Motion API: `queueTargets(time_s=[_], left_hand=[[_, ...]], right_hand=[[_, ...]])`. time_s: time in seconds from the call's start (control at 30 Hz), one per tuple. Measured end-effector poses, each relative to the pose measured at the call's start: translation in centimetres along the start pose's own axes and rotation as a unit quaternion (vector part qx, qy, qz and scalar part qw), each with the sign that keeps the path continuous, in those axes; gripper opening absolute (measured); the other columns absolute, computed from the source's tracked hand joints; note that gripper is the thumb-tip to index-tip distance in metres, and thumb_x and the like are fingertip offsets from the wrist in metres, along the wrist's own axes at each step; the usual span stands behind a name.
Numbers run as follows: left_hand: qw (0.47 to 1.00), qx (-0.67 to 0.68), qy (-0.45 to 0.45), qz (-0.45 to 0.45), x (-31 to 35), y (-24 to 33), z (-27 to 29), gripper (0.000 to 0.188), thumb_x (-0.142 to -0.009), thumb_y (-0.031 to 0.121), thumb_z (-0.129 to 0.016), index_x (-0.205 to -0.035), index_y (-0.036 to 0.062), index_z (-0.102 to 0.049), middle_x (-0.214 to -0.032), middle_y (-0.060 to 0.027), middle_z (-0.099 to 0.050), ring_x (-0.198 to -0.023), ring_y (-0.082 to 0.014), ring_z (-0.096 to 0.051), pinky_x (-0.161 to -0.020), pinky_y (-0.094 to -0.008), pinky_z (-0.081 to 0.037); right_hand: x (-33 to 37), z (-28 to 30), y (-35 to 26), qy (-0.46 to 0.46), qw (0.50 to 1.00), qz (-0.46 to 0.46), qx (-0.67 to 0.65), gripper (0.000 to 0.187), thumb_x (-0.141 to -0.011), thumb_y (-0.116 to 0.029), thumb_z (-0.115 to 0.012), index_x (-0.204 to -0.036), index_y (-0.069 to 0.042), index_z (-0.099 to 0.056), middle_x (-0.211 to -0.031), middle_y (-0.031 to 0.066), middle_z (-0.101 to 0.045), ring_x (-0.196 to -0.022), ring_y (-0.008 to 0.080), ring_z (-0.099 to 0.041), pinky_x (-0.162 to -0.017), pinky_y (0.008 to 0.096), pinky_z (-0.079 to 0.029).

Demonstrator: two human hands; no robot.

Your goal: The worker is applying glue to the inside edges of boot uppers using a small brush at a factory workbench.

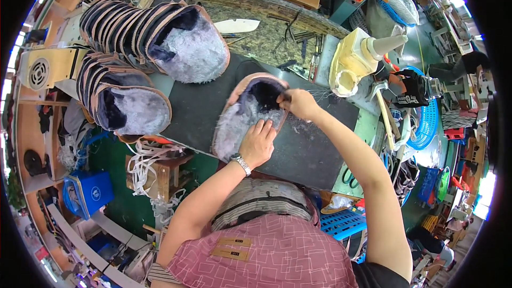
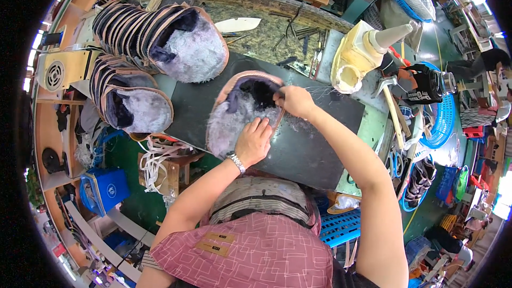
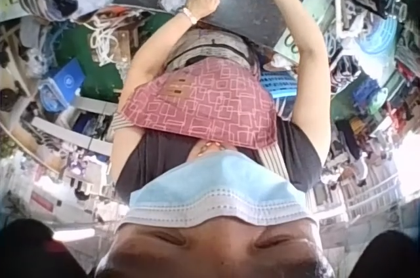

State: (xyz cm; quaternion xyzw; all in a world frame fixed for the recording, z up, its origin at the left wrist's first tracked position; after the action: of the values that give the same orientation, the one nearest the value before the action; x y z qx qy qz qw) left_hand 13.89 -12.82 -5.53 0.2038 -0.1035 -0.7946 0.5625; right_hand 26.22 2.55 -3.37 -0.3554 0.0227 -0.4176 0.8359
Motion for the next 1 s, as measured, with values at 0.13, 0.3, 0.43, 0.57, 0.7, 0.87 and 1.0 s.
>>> queueTargets(time_s=[0.13, 0.3, 0.43, 0.57, 0.7, 0.87, 1.0], left_hand=[[1.000, 0.013, -0.007, 0.024, -0.3, 0.2, 0.1, 0.036, -0.066, 0.014, -0.055, -0.099, -0.0002, -0.049, -0.114, -0.0164, -0.049, -0.104, -0.0322, -0.043, -0.080, -0.0401, -0.040], [1.000, -0.012, -0.007, 0.004, -0.1, 0.0, 0.3, 0.036, -0.067, 0.015, -0.057, -0.098, 0.0007, -0.048, -0.117, -0.0168, -0.047, -0.105, -0.0312, -0.043, -0.080, -0.0383, -0.039], [0.999, -0.034, -0.005, -0.013, -0.3, 0.0, 0.3, 0.036, -0.066, 0.015, -0.057, -0.099, 0.0008, -0.048, -0.117, -0.0163, -0.046, -0.105, -0.0313, -0.042, -0.080, -0.0385, -0.039], [1.000, -0.010, -0.014, -0.007, -0.9, 0.0, -0.2, 0.039, -0.066, 0.014, -0.058, -0.101, 0.0009, -0.047, -0.116, -0.0171, -0.046, -0.098, -0.0302, -0.045, -0.078, -0.0371, -0.040], [0.993, -0.022, 0.090, 0.072, -2.7, 0.7, -0.3, 0.045, -0.066, 0.015, -0.060, -0.106, -0.0003, -0.045, -0.114, -0.0174, -0.046, -0.089, -0.0289, -0.047, -0.074, -0.0375, -0.043], [0.985, -0.152, 0.003, 0.079, -4.3, -0.5, -1.5, 0.022, -0.076, 0.015, -0.050, -0.090, -0.0018, -0.053, -0.093, -0.0156, -0.054, -0.072, -0.0266, -0.054, -0.063, -0.0338, -0.048], [0.990, -0.026, -0.020, 0.134, -5.8, -1.0, -0.6, 0.007, -0.074, 0.012, -0.051, -0.075, 0.0045, -0.053, -0.079, -0.0132, -0.054, -0.067, -0.0293, -0.056, -0.059, -0.0388, -0.048]], right_hand=[[1.6, -1.4, -0.2, 0.020, 0.959, 0.148, 0.241, 0.018, -0.071, -0.019, -0.058, -0.087, -0.012, -0.064, -0.077, 0.0116, -0.063, -0.077, 0.0274, -0.061, -0.067, 0.0385, -0.048], [0.8, -1.7, -0.6, 0.034, 0.944, 0.176, 0.276, 0.013, -0.072, -0.015, -0.054, -0.078, -0.007, -0.063, -0.074, 0.0111, -0.063, -0.075, 0.0274, -0.061, -0.067, 0.0370, -0.048], [-1.4, -0.8, 2.0, -0.016, 0.971, -0.115, -0.210, 0.028, -0.074, -0.028, -0.061, -0.077, 0.000, -0.062, -0.067, 0.0173, -0.061, -0.066, 0.0293, -0.061, -0.063, 0.0383, -0.046], [-0.7, -0.5, 3.3, -0.067, 0.973, -0.106, -0.192, 0.021, -0.076, -0.027, -0.060, -0.080, -0.007, -0.064, -0.071, 0.0145, -0.062, -0.069, 0.0279, -0.061, -0.066, 0.0373, -0.046], [2.6, 0.5, 1.3, -0.098, 0.988, 0.005, 0.116, 0.032, -0.077, -0.029, -0.055, -0.106, -0.016, -0.059, -0.087, 0.0149, -0.063, -0.082, 0.0330, -0.060, -0.072, 0.0423, -0.047], [7.6, 6.0, -0.6, 0.134, 0.937, -0.085, -0.312, 0.029, -0.078, -0.014, -0.058, -0.104, -0.002, -0.057, -0.075, 0.0056, -0.059, -0.070, 0.0113, -0.057, -0.066, 0.0275, -0.046], [10.9, 10.0, 4.6, 0.325, 0.872, -0.053, -0.362, 0.021, -0.081, -0.013, -0.057, -0.097, 0.001, -0.058, -0.078, 0.0021, -0.059, -0.069, 0.0109, -0.055, -0.064, 0.0239, -0.045]])
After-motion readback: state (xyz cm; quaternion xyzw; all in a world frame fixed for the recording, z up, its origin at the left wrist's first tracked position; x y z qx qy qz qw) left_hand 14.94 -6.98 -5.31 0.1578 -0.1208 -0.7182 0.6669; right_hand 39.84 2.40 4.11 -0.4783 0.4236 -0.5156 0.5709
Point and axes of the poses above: each hand's wrist, its own x-axis away from the middle knuckle, its own z-axis out of the back of the hand, y = z × x, the point moved 1 cm from there along -x, towards the middle knuckle
